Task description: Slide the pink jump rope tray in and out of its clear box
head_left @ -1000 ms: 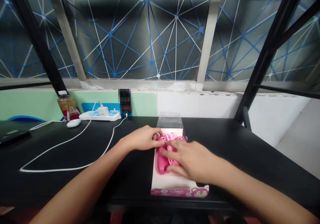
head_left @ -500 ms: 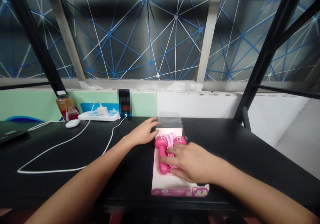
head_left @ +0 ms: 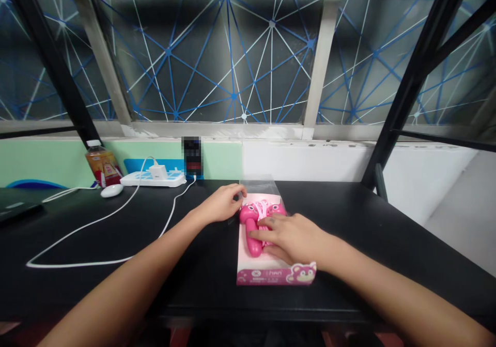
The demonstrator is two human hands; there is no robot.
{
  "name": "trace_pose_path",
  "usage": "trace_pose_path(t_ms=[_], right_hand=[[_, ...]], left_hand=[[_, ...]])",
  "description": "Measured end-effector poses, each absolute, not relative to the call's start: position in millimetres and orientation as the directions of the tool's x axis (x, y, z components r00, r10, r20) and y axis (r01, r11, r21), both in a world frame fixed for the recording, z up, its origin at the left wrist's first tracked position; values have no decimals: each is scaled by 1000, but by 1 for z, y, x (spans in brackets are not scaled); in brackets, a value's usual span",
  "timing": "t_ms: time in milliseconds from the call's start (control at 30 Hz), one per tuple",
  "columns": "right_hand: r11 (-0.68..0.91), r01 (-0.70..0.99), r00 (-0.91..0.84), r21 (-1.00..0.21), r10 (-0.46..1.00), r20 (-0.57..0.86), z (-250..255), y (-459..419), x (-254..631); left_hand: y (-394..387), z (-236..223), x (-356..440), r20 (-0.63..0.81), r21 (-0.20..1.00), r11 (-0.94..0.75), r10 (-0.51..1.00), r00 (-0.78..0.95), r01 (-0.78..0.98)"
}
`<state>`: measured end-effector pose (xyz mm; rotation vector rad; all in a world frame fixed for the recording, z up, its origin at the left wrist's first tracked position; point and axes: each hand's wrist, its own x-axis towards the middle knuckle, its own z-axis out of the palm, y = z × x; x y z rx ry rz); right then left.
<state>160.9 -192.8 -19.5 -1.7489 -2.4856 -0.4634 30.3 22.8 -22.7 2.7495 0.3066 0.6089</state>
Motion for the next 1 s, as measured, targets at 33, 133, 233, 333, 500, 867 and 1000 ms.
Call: trace_pose_path(t_ms=[33, 133, 233, 333, 500, 867, 1000], right_hand=[[284, 936, -329, 208, 916, 230, -22, -191, 162], [221, 952, -272, 213, 929, 251, -28, -186, 166], [194, 947, -266, 257, 921, 285, -34, -181, 170], [169, 935, -271, 313, 908, 321, -40, -177, 178], [172, 950, -264, 260, 887, 379, -34, -184, 177], [518, 816, -490, -254, 855, 171, -18, -202, 147], [395, 898, -356, -196, 911, 206, -26, -192, 155]], left_hand=[[20, -22, 29, 367, 332, -932, 267, 891, 142], [11, -20, 26, 349, 311, -940, 247, 904, 137], [3, -19, 25, 349, 291, -949, 226, 909, 124], [-5, -19, 27, 349, 291, -951, 205, 914, 103], [-10, -19, 28, 372, 311, -945, 217, 902, 99], [0, -15, 23, 371, 326, -939, 235, 898, 111], [-4, -20, 25, 393, 339, -937, 219, 893, 81]])
